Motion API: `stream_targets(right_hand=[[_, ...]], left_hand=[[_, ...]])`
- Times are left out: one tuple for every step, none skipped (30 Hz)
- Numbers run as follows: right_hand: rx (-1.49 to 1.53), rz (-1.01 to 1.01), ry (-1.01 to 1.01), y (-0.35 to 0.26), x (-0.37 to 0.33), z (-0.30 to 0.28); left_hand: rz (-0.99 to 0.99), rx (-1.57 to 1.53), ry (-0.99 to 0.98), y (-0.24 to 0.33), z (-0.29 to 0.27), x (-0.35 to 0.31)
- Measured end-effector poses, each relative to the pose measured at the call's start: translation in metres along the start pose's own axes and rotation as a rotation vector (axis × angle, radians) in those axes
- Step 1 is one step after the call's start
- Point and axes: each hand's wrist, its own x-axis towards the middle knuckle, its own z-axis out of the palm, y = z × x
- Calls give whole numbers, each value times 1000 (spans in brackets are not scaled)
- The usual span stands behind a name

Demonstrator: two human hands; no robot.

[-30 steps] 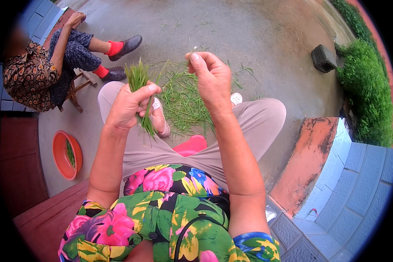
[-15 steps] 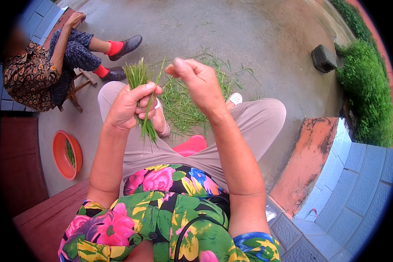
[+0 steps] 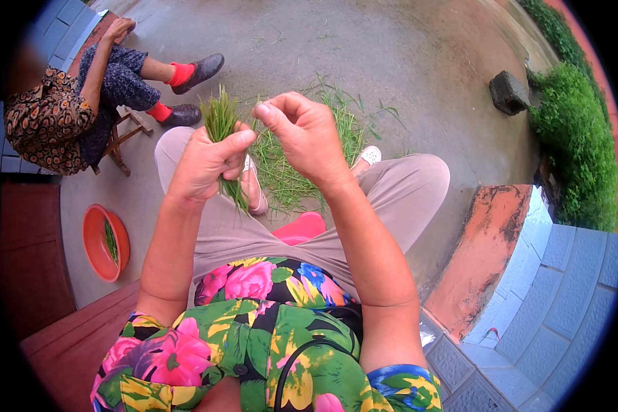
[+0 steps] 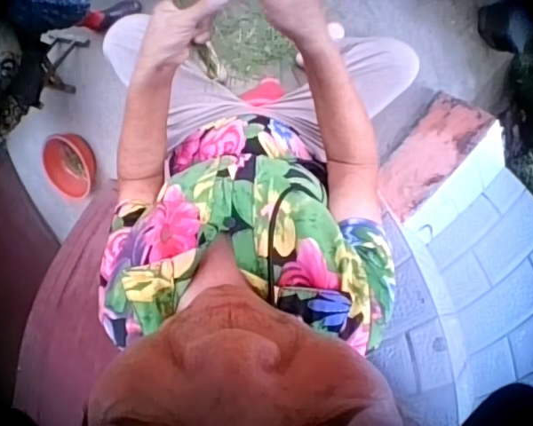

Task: The person holds a bundle of green grass stalks in one hand while using the other hand to pull out individual blades, one at a time, and place them onto a pile on the ground.

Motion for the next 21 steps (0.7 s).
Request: stream_targets(right_hand=[[-43, -30, 8, 3, 0, 0], [-85, -60, 17, 5, 1, 0], [-85, -61, 16, 5, 1, 0], [-119, -94, 14, 4, 1, 1], [-154, -128, 13, 4, 1, 1], [-154, -129, 12, 3, 1, 2], [-171, -145, 11, 2, 1, 2], [-188, -160, 9, 1, 0, 3], [-188, -161, 8, 0, 0, 3], [-235, -208, 35, -1, -1, 4], [-282, -254, 63, -1, -1, 4], [-283, -255, 63, 0, 0, 3], [-250, -263, 91, 2, 2, 2], [-218, -271, 118, 3, 3, 0], [-219, -270, 118, 2, 3, 0], [-139, -228, 143, 0, 3, 0], [-60, -185, 168, -1, 3, 0], [-60, -185, 167, 0, 3, -3], [-89, -173, 142, 1, 4, -8], [-118, -162, 116, 3, 5, -11], [-118, -162, 117, 5, 4, -11]], left_hand=[[0, 0, -1, 2, 1, -1], [-11, -17, 4, 4, 3, -3], [-22, -35, 10, 6, 4, -4], [-22, -34, 10, 6, 3, -4], [-29, -47, -9, 6, 2, -4], [-36, -61, -29, 6, 2, -4], [-34, -61, -30, 6, 2, -4], [-37, -59, -30, 7, 2, -4], [-39, -57, -29, 7, 2, -5], [-38, -56, -29, 8, 2, -5], [-39, -65, -37, 8, 2, -6], [-41, -73, -48, 8, 2, -6], [-40, -73, -49, 8, 2, -6], [-47, -80, -48, 9, 2, -6], [-54, -87, -48, 8, 1, -5], [-55, -88, -48, 8, 1, -5], [-62, -106, -51, 8, 0, -4], [-69, -124, -53, 8, -1, -4], [-69, -123, -53, 9, -1, -4], [-77, -127, -52, 9, 0, -5], [-86, -131, -53, 10, 0, -5]])
